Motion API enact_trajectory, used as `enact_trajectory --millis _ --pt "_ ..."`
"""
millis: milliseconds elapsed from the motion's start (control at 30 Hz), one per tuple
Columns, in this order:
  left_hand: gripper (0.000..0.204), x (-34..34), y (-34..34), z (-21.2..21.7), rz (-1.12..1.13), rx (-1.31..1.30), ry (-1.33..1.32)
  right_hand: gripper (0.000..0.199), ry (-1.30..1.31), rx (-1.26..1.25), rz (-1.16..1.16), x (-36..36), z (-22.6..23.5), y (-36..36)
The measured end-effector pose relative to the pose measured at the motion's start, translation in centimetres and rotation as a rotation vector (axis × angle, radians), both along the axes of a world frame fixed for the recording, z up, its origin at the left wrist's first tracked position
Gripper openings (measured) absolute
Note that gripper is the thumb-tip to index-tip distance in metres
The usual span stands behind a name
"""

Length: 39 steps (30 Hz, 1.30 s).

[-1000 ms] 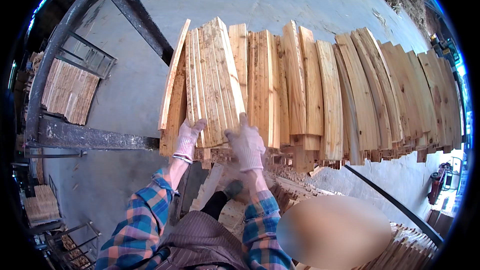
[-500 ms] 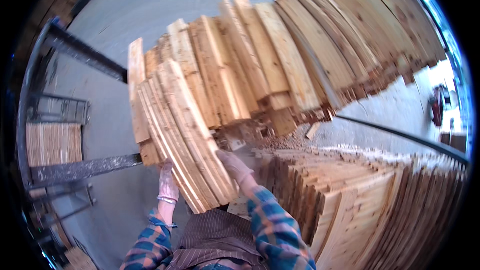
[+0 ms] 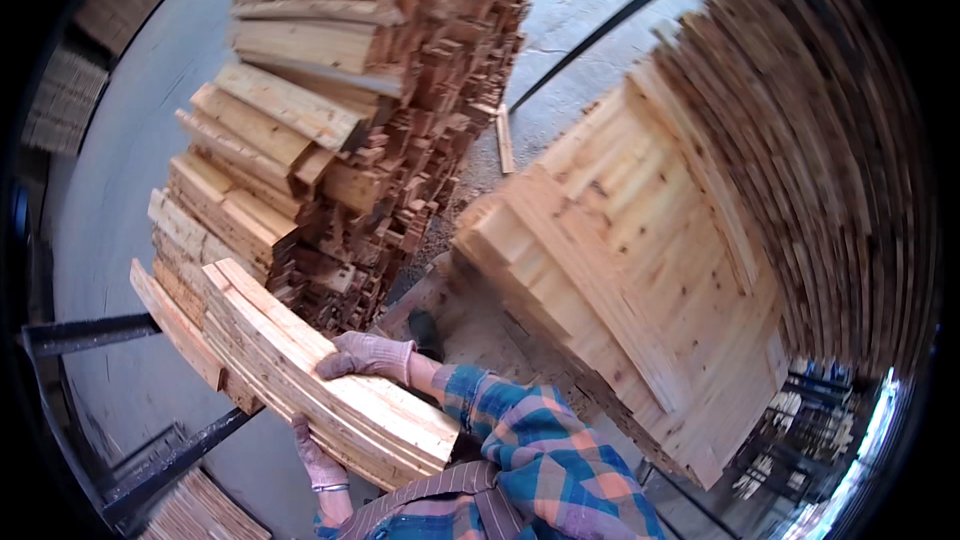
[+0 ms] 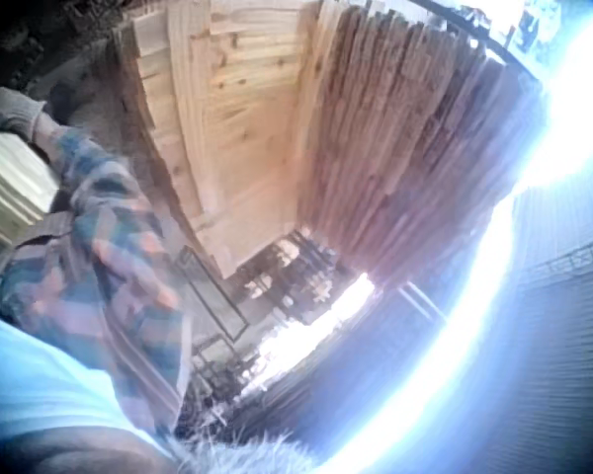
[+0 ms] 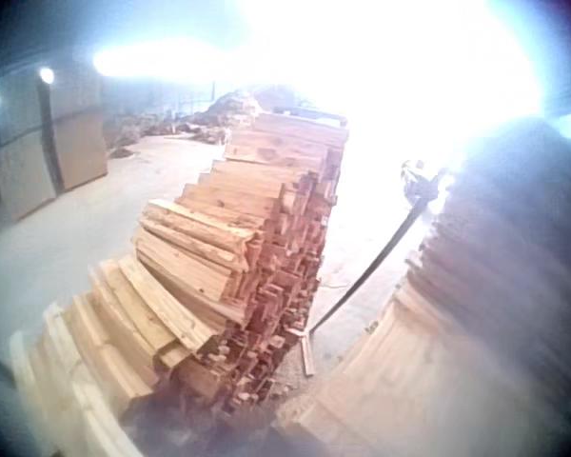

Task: The person repeatedly picks up individual wooden planks from a large pile and places them onto a growing stack. They handle the lumber by hand, wearing gloves, and arrange each piece to build a neat pile in a warehouse setting.

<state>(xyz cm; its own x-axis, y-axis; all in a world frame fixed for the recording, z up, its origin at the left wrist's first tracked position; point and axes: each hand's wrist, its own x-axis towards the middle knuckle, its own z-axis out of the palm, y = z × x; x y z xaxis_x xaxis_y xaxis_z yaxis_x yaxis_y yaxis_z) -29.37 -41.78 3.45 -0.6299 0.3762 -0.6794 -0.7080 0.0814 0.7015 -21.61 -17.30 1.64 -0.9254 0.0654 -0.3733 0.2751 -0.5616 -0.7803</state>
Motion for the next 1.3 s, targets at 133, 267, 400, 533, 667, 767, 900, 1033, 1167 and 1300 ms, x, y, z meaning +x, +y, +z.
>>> enact_trajectory --millis 133,267,400,533,667,767,900,1033,1167,1300 --pt "0.060 3.6 3.6 2.7 -0.228 0.055 0.313 0.067 0.162 0.039 -0.262 8.6 5.0 0.7" --pt "0.048 9.0 11.2 10.2 -0.519 0.271 0.379 0.071 0.330 0.129 -0.557 20.1 13.8 2.7" --pt "0.036 16.9 20.3 13.6 -0.767 0.422 0.333 0.053 0.274 0.156 -0.941 32.9 17.0 3.1" --pt "0.078 28.8 30.8 15.9 -1.221 0.586 0.532 0.068 0.288 0.104 -1.350 44.6 10.6 5.2" --pt "0.101 37.0 32.8 10.1 -1.509 -0.110 1.871 0.078 0.144 -0.124 -1.612 48.4 7.3 4.2" --pt "0.099 40.1 34.5 12.2 -1.686 -0.296 1.728 0.080 0.190 -0.205 -1.765 51.0 4.2 3.7" --pt "0.099 40.2 33.8 11.5 -1.652 -0.278 1.984 0.078 0.233 -0.315 -1.759 50.1 8.8 2.1" --pt "0.103 42.4 33.2 11.5 -1.835 -0.150 2.025 0.058 0.272 -0.166 -1.718 51.0 3.9 2.5" --pt "0.100 42.8 31.6 13.2 -1.875 0.172 1.649 0.068 0.448 -0.323 -1.657 50.5 7.3 -0.1" --pt "0.091 46.9 27.3 14.9 -1.745 0.487 1.243 0.074 0.470 -0.280 -1.757 54.1 7.4 -3.9"
